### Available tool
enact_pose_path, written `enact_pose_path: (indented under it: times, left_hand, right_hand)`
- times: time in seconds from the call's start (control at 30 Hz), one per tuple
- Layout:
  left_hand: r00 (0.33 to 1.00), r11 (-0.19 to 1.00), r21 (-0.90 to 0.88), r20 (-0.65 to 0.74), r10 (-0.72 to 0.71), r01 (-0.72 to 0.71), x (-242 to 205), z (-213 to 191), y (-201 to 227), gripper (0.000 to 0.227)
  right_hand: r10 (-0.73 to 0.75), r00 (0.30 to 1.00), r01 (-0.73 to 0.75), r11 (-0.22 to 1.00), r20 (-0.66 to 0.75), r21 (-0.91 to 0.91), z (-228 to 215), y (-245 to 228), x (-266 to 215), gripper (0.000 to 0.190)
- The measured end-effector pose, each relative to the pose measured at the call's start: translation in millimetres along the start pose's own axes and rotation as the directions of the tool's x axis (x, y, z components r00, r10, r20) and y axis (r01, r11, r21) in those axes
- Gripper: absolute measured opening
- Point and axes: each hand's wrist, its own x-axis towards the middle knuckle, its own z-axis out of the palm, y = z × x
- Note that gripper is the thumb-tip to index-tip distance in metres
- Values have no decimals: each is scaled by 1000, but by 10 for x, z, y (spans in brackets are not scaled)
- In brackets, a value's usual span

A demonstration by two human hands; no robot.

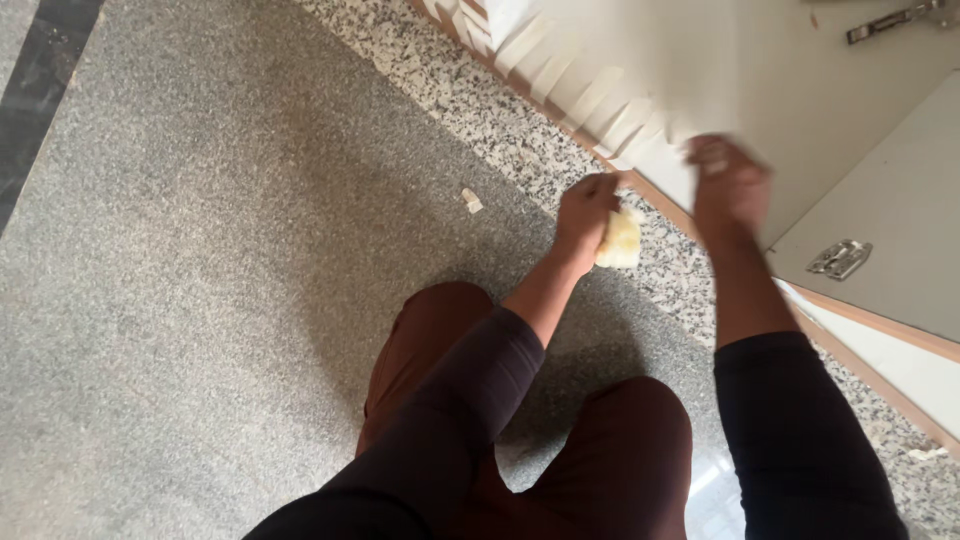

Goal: The person peels off adhesive tape from the edges of a wooden cabinet frame and uses a cloth to wipe residue from the frame and interior corners.

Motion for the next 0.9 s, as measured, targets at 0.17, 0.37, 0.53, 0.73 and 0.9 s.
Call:
enact_pose_path:
  times: [0.17,0.37,0.53,0.73,0.9]
  left_hand:
    - [970,974,-190,-183,-162,127,224,21,-146,36]
    - [964,949,-284,-181,-195,139,205,232,-61,38]
    - [997,980,-183,17,-78,79,78,145,-160,33]
    - [933,963,-268,-337,-127,34,371,249,-220,35]
    - [944,952,-292,-279,-174,90,288,190,-216,28]
  right_hand:
    - [239,965,-177,898,-109,403,-90,223,142,10]
    - [610,695,32,504,-381,863,-179,471,285,41]
    - [520,791,41,480,-322,876,-384,145,142,39]
    - [413,899,-88,498,-146,863,-291,-333,-235,28]
    - [454,891,-232,483,-15,844,-167,-289,-329,25]
